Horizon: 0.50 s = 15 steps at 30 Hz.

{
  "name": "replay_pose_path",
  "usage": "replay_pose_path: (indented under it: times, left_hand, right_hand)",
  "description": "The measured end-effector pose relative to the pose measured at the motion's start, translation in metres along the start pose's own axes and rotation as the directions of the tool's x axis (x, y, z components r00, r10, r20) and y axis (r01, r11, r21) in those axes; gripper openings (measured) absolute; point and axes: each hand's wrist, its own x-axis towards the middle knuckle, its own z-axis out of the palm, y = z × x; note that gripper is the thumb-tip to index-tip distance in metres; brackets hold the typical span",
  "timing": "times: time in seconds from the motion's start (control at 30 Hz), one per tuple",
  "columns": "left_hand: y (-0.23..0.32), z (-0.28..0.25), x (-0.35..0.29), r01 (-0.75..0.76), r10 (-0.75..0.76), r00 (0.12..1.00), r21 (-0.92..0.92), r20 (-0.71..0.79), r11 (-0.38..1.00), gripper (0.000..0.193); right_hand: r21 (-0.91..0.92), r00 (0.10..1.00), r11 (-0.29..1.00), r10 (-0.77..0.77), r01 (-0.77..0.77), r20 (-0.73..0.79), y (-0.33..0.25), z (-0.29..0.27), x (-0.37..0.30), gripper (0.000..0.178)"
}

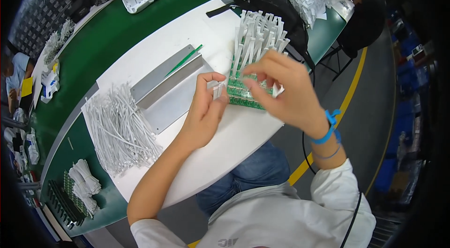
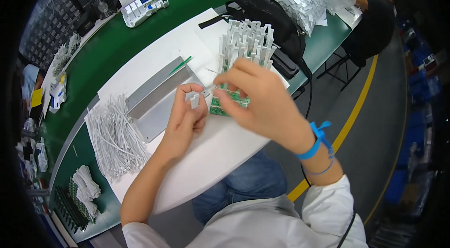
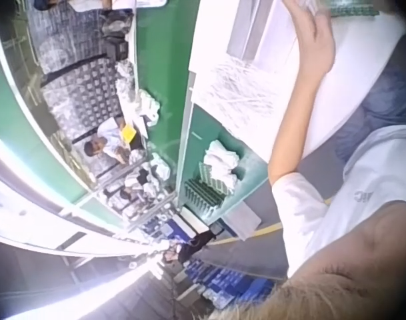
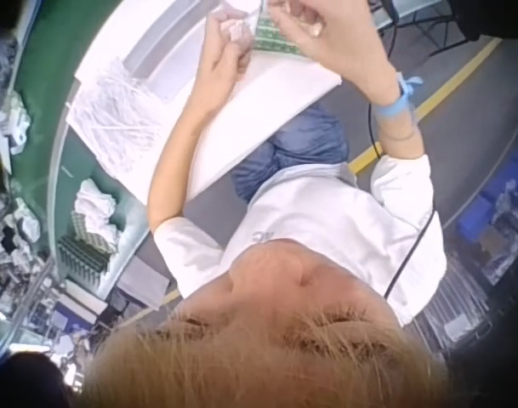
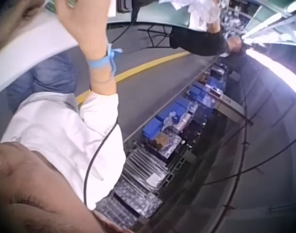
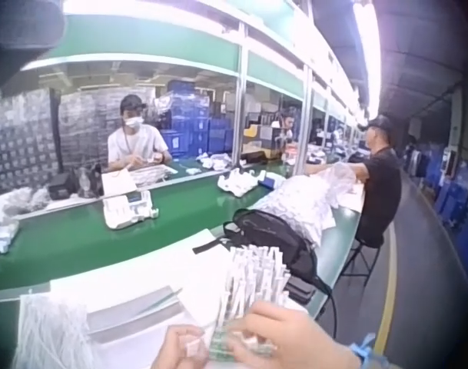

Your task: The person inserts wire connector components into slots on printed circuit boards by hand at an assembly station.

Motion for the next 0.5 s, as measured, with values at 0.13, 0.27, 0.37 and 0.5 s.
replay_pose_path:
  times: [0.13,0.27,0.37,0.5]
  left_hand:
    - [0.013,0.003,-0.006,0.163,-0.084,0.968,-0.337,0.238,0.927,0.043]
    - [0.019,0.025,-0.010,0.217,-0.140,0.951,-0.273,0.275,0.937,0.050]
    - [0.018,0.037,-0.016,0.251,-0.161,0.940,-0.288,0.301,0.924,0.061]
    - [0.012,0.042,-0.023,0.248,-0.152,0.919,-0.232,0.365,0.941,0.078]
  right_hand:
    - [0.362,0.964,0.895,0.260,-0.261,0.053,-0.006,0.014,-0.024,0.022]
    - [0.560,0.960,0.788,0.278,-0.254,0.045,0.005,0.025,-0.045,0.021]
    - [0.567,0.955,0.792,0.297,-0.229,-0.029,0.001,0.029,-0.056,0.021]
    - [0.580,0.956,0.779,0.292,-0.237,-0.001,0.003,0.024,-0.069,0.018]
